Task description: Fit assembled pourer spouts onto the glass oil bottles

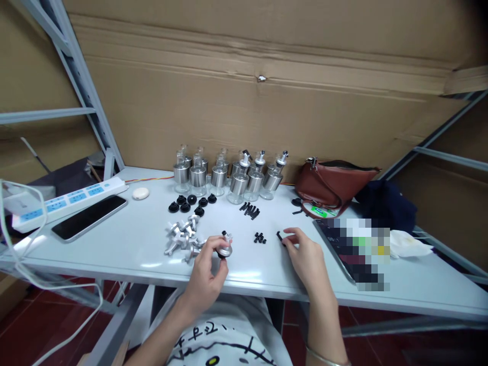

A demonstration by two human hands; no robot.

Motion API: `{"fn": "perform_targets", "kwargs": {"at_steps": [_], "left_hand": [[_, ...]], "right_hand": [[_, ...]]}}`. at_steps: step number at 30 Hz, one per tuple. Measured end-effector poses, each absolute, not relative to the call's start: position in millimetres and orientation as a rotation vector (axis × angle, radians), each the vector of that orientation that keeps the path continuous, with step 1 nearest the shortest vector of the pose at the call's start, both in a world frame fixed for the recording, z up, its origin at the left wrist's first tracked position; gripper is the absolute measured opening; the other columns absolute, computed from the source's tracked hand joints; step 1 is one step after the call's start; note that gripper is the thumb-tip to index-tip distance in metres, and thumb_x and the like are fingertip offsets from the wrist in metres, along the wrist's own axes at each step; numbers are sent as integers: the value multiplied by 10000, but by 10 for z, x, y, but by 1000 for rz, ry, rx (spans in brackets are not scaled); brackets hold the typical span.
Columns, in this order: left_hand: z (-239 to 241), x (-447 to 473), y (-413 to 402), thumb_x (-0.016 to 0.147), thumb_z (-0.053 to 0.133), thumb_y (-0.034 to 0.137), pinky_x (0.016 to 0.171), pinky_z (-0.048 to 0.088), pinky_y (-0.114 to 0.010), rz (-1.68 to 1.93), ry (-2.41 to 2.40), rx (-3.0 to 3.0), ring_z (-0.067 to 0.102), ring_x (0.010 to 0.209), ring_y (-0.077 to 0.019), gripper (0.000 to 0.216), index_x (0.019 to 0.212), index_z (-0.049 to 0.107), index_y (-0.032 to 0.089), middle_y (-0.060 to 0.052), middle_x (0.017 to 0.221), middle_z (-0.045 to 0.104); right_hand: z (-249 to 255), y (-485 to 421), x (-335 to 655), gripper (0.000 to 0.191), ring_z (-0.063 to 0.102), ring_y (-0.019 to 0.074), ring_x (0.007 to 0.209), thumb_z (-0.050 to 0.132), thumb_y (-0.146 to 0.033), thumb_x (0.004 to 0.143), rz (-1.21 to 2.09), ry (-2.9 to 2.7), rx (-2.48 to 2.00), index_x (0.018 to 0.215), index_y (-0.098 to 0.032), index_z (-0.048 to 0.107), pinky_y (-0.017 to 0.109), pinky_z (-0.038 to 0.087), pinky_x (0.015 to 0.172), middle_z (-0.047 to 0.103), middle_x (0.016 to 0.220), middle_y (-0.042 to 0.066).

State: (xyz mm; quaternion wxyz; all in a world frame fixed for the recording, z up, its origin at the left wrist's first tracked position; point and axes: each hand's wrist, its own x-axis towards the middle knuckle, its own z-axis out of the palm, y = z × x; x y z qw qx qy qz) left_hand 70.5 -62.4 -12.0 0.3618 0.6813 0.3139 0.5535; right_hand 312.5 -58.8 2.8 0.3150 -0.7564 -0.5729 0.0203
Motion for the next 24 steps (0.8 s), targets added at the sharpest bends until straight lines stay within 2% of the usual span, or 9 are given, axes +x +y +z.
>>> {"fn": "perform_targets", "kwargs": {"at_steps": [3,7,10,16,20,24], "left_hand": [[-120,695,-621,825,459,42,945,437,-346,1417,809,1766,587,1079,-210,293,1052,516,219,-73,1092,560],[-135,676,-615,862,454,76,962,425,-344,1399,812,1787,570,1098,-197,283,1089,502,238,-66,1124,551],[-148,683,-618,871,469,103,964,422,-350,1393,828,1779,569,1094,-191,260,1092,487,240,-67,1131,553],[-150,721,-648,794,495,69,868,472,-330,1441,825,1625,618,968,-170,399,1144,379,223,-67,1032,592],[-153,721,-660,775,476,62,869,471,-320,1438,819,1587,618,942,-154,502,1225,329,229,-49,996,582],[-150,722,-657,789,478,58,921,449,-345,1387,777,1684,609,946,-151,616,1332,256,246,-27,967,578]], "right_hand": [[-36,-630,3177,260,625,237,657,482,-258,763,-2,-1427,-2059,962,-184,632,318,408,627,686,717,63],[-111,-631,3186,223,624,252,700,496,-283,754,3,-1395,-2140,836,-163,665,344,435,675,685,746,100],[-154,-640,3210,216,623,263,732,500,-287,763,1,-1387,-2169,821,-155,661,359,442,697,680,785,124],[-174,-648,3128,267,575,285,783,383,-351,851,-155,-1326,-1990,777,-179,573,408,434,729,610,800,148],[-61,-668,2731,271,550,213,670,449,-442,860,99,-1178,-1701,825,-193,552,347,439,658,617,775,85],[26,-698,2198,172,557,181,744,572,-354,839,346,-1124,-1310,784,-193,596,304,459,697,613,784,47]]}}
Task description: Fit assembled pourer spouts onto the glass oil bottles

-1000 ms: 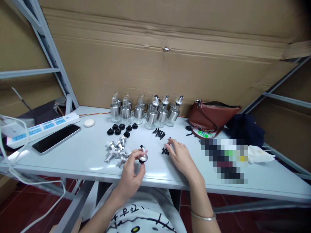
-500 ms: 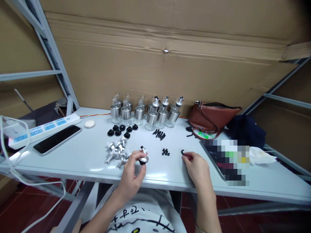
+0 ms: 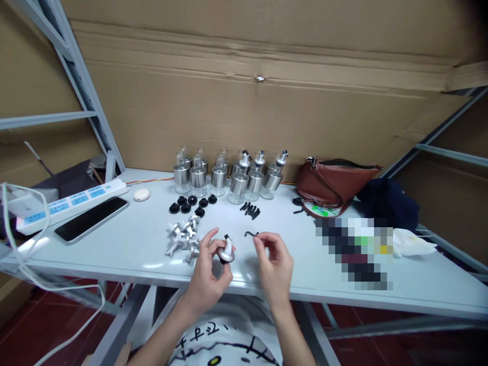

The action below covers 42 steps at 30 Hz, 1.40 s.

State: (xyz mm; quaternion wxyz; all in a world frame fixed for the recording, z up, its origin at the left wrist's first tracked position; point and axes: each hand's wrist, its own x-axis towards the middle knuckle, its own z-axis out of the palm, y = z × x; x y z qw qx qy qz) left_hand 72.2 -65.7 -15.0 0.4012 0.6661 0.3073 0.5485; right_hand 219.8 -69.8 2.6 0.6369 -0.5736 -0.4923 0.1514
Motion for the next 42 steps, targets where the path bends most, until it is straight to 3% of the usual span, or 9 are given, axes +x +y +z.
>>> {"fn": "perform_targets", "kwargs": {"at_steps": [7,19,24,31,42], "left_hand": [[-100,734,-645,764,503,58,851,479,-303,1350,745,1757,594,844,-135,698,1372,218,246,-5,909,577],[-108,727,-638,767,515,89,851,467,-269,1290,827,1646,562,829,-110,675,1372,255,237,5,918,551],[-90,724,-632,751,525,87,871,472,-248,1296,840,1563,576,849,-101,765,1430,218,258,13,925,553],[-79,685,-606,763,587,153,891,492,-246,1211,898,1535,603,937,-132,545,1296,501,226,-23,1003,569],[-43,686,-628,706,707,192,837,526,-242,1214,889,1397,619,895,-130,555,1222,505,220,-3,919,578]], "right_hand": [[-5,-688,1917,91,616,185,802,668,-272,785,583,-1001,-1105,786,-187,701,325,502,749,679,821,55],[-52,-709,1955,50,629,176,793,693,-194,759,572,-1077,-1052,724,-212,724,307,504,721,687,791,40],[-60,-705,1950,68,628,163,797,695,-168,764,544,-1126,-1017,759,-227,728,285,499,718,685,795,27],[-64,-695,1959,88,624,156,807,678,-146,778,536,-1181,-1014,769,-225,715,270,492,715,676,813,23],[-29,-743,1966,75,589,139,774,611,-184,845,545,-1288,-1020,859,-220,676,243,476,690,642,812,17]]}}
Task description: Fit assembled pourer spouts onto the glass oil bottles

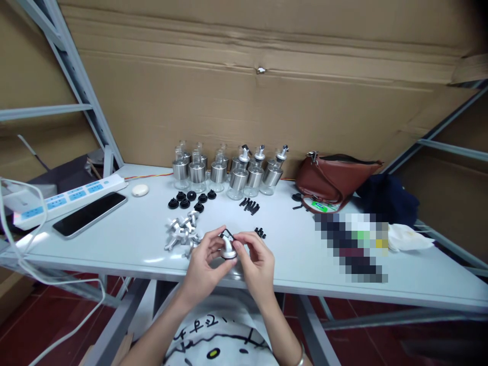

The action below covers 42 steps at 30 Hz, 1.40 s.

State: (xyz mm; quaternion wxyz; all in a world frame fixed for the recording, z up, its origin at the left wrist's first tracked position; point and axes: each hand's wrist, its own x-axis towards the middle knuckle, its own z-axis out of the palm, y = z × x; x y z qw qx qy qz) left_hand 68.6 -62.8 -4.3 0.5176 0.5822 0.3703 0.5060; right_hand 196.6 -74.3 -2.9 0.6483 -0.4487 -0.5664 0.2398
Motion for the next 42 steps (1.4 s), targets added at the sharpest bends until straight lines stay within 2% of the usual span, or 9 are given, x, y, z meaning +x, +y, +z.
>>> {"fn": "perform_targets", "kwargs": {"at_steps": [10,15,28,31,34,38,42], "left_hand": [[-46,701,-635,696,714,180,849,522,-257,1218,845,1352,627,903,-136,520,1160,481,215,-5,916,593],[-35,690,-640,718,697,178,879,516,-258,1198,838,1368,628,919,-133,550,1221,480,219,-9,934,601],[-29,706,-644,700,720,216,902,536,-288,1236,836,1279,660,940,-165,578,1252,547,193,-31,963,649],[-35,707,-645,685,741,251,870,551,-290,1293,857,1235,670,930,-179,566,1222,572,188,-39,951,664],[-39,710,-637,683,755,281,844,559,-276,1353,838,1206,681,906,-179,557,1203,583,177,-51,937,678],[-36,718,-639,690,758,304,795,569,-257,1369,831,1216,689,859,-168,527,1174,599,173,-56,922,693],[-38,719,-644,688,756,299,814,571,-287,1361,838,1235,691,882,-186,515,1161,603,168,-67,942,701]], "right_hand": [[5,-753,1962,164,595,136,759,534,-203,890,534,-1311,-1046,919,-216,695,234,486,646,631,847,33],[-5,-750,1964,206,594,133,782,526,-190,894,489,-1323,-1063,988,-233,705,232,489,659,616,877,37],[0,-743,1979,201,584,144,757,521,-243,900,552,-1297,-1066,978,-224,706,267,505,674,593,899,51],[14,-747,1983,231,584,169,826,605,-274,853,594,-1368,-995,1070,-234,671,300,513,741,587,937,54],[17,-750,1976,397,582,176,877,700,-262,776,635,-1427,-946,1164,-251,615,313,512,805,587,993,51],[-16,-753,1978,376,608,178,899,684,-253,787,701,-1408,-954,1156,-244,613,317,515,835,640,1001,52],[-67,-757,1997,365,652,198,908,726,-269,744,750,-1335,-973,1099,-217,654,337,535,841,699,984,62]]}}
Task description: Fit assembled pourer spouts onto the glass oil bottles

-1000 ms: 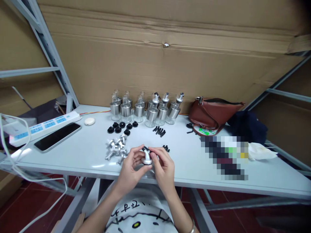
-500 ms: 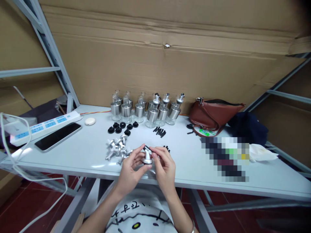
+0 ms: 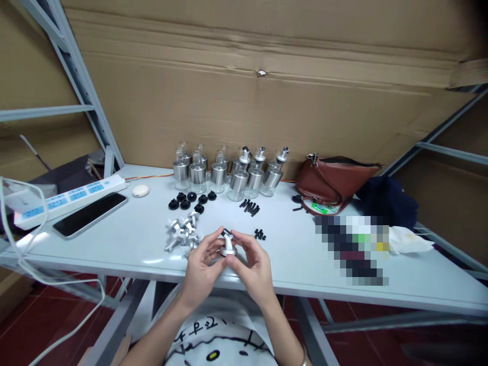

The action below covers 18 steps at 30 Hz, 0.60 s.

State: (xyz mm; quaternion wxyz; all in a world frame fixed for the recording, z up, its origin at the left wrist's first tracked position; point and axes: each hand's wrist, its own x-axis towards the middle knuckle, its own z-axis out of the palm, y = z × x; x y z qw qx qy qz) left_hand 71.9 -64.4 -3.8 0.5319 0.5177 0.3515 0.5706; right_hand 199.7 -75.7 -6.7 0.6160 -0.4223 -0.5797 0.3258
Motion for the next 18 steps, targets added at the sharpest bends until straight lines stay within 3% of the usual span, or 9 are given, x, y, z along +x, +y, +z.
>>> {"fn": "perform_targets", "kwargs": {"at_steps": [6,11,15,18], "left_hand": [[-50,733,-645,662,755,240,822,570,-301,1361,892,1243,685,884,-185,449,1082,610,176,-50,914,690],[-66,759,-639,662,735,193,838,558,-300,1434,914,1242,665,936,-178,439,1059,546,205,-46,972,661],[-88,775,-634,654,739,175,830,555,-307,1516,903,1252,649,920,-160,429,1001,490,215,-48,1069,587],[-100,783,-635,648,723,136,816,558,-305,1518,905,1269,625,906,-139,530,1078,434,250,-17,1053,538]], "right_hand": [[-57,-772,2002,254,681,223,950,699,-269,773,742,-1301,-972,1020,-209,695,384,543,883,729,1005,80],[-17,-788,1961,247,634,229,1103,614,-264,850,805,-1296,-968,1093,-221,631,396,529,930,674,1185,102],[-9,-778,1937,289,622,245,1128,675,-268,795,789,-1305,-1016,1071,-218,604,417,518,946,655,1220,112],[-11,-756,1931,351,602,263,1158,731,-266,729,763,-1338,-1077,1052,-208,607,440,485,987,648,1227,122]]}}
